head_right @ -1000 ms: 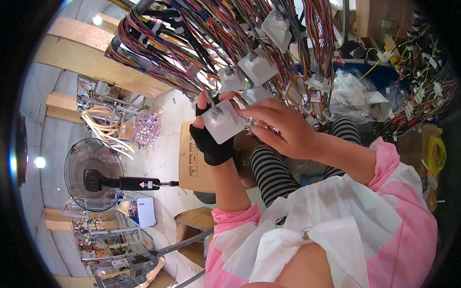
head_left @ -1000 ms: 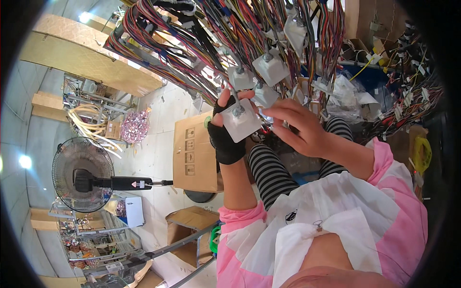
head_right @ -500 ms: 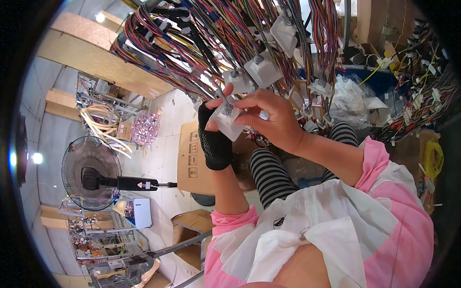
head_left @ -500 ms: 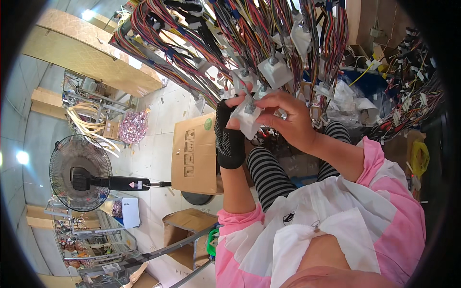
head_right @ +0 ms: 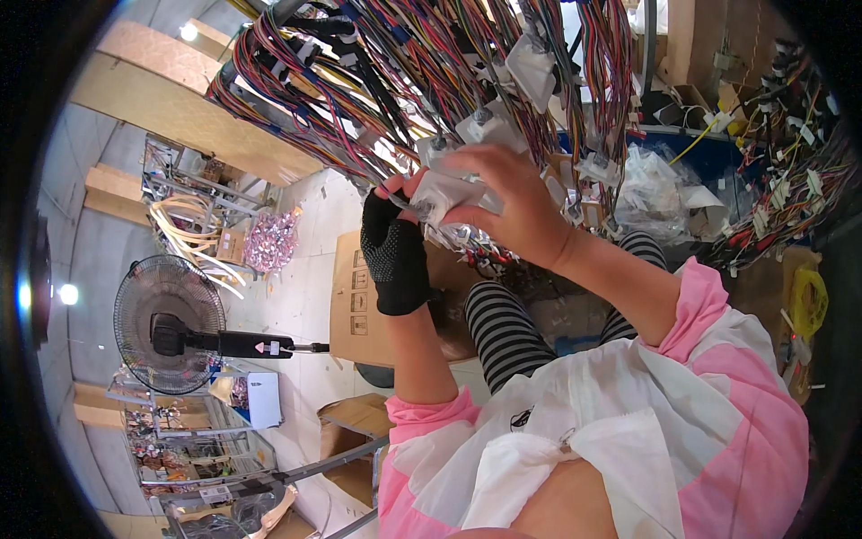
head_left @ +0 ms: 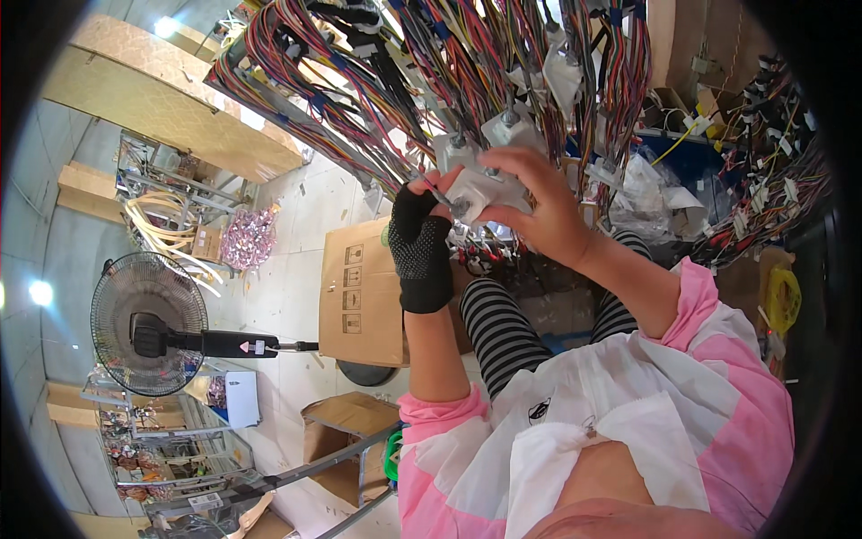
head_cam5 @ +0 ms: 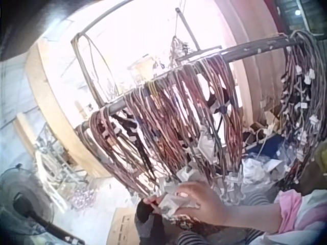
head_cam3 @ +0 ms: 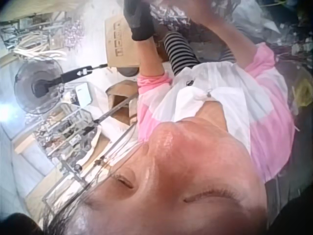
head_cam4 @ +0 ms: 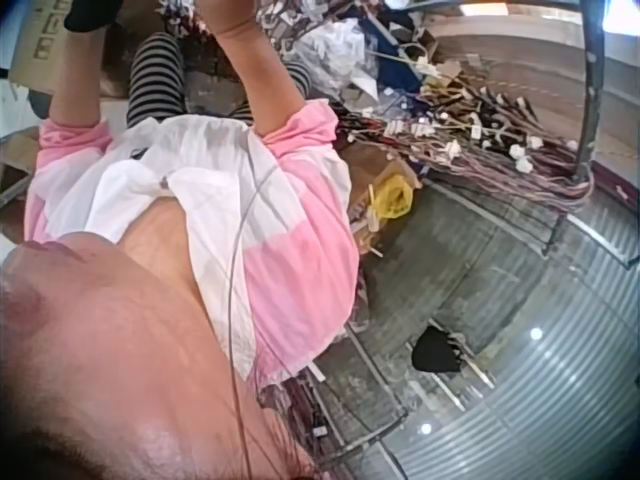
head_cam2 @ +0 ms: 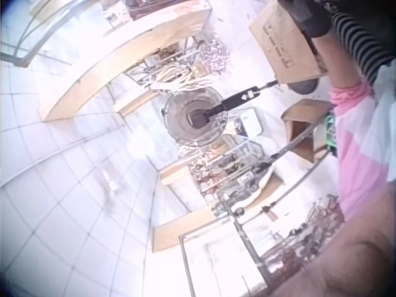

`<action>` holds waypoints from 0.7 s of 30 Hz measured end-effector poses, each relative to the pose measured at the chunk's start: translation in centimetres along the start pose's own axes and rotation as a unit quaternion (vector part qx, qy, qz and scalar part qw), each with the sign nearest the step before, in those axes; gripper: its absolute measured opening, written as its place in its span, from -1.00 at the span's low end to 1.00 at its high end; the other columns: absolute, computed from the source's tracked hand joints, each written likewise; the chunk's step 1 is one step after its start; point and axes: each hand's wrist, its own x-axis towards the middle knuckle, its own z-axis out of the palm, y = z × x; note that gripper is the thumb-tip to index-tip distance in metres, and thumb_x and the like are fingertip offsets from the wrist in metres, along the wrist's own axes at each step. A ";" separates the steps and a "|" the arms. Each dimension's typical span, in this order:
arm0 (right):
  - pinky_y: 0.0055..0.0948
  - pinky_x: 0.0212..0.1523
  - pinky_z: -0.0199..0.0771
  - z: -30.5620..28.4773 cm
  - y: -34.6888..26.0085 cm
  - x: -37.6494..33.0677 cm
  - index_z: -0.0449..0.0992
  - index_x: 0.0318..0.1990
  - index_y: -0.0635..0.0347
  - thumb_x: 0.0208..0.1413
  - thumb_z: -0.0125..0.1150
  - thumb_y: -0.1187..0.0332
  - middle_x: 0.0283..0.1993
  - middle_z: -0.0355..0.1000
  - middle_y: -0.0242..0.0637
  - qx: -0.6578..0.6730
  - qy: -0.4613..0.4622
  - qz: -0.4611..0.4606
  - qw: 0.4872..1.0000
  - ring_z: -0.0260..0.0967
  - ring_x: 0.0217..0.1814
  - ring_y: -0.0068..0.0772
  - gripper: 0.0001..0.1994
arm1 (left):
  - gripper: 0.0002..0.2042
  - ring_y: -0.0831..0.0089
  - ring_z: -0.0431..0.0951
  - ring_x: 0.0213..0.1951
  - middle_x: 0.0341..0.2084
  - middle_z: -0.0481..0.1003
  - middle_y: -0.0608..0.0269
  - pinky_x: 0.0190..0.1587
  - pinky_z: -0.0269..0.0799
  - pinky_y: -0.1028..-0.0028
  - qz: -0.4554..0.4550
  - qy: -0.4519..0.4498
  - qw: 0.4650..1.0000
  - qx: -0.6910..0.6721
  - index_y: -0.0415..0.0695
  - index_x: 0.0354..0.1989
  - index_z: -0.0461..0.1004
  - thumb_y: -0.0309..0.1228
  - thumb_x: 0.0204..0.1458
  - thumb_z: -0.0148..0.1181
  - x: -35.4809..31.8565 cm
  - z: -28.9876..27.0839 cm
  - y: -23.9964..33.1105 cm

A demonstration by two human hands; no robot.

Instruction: Inspecting and sorting electrical wire harnesses hanging from a rack.

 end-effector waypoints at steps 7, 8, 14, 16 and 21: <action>-0.53 -0.07 0.40 -0.7 1.3 -0.5 0.37 0.08 0.22 -0.02 0.24 0.50 -0.03 0.41 -0.30 0.318 -0.124 0.224 0.913 0.36 -0.06 -0.54 -0.56 | -0.67 0.55 0.44 -0.26 -0.19 0.47 0.20 -0.19 0.36 0.57 -0.132 -0.028 0.990 0.041 -0.20 -0.11 0.35 -0.63 -0.13 0.13 2.1 -0.7 2.9; -0.56 -0.08 0.40 -0.7 1.3 -0.4 0.36 0.08 0.22 0.00 0.23 0.51 -0.02 0.41 -0.32 0.315 -0.136 0.238 0.909 0.35 -0.07 -0.59 -0.56 | -0.67 0.54 0.44 -0.28 -0.20 0.47 0.21 -0.21 0.36 0.56 -0.137 -0.037 0.988 0.068 -0.20 -0.13 0.36 -0.62 -0.15 0.15 2.3 -0.4 3.6; -0.58 -0.10 0.41 -0.9 1.6 -0.6 0.38 0.07 0.24 -0.01 0.22 0.52 -0.03 0.41 -0.31 0.309 -0.122 0.230 0.915 0.36 -0.08 -0.59 -0.58 | -0.60 0.51 0.46 -0.29 -0.29 0.48 0.22 -0.23 0.40 0.49 -0.127 -0.120 0.985 0.016 -0.17 -0.22 0.34 -0.57 -0.32 0.30 3.8 0.0 3.0; -0.54 -0.03 0.39 -0.8 1.2 -0.6 0.35 0.08 0.27 -0.02 0.18 0.59 -0.01 0.39 -0.31 0.324 -0.119 0.243 0.907 0.34 -0.03 -0.55 -0.56 | -0.57 0.51 0.46 -0.29 -0.29 0.48 0.22 -0.23 0.40 0.49 -0.121 -0.129 0.984 0.019 -0.16 -0.21 0.34 -0.56 -0.36 0.32 4.1 -0.4 2.5; -0.53 -0.03 0.40 -0.8 1.0 -0.7 0.38 0.05 0.28 -0.04 0.21 0.59 -0.01 0.39 -0.30 0.293 -0.124 0.257 0.912 0.35 -0.04 -0.55 -0.58 | -0.51 0.46 0.47 -0.29 -0.28 0.47 0.19 -0.25 0.42 0.49 -0.143 -0.134 0.980 -0.013 -0.13 -0.17 0.32 -0.51 -0.37 0.37 4.3 -1.5 1.4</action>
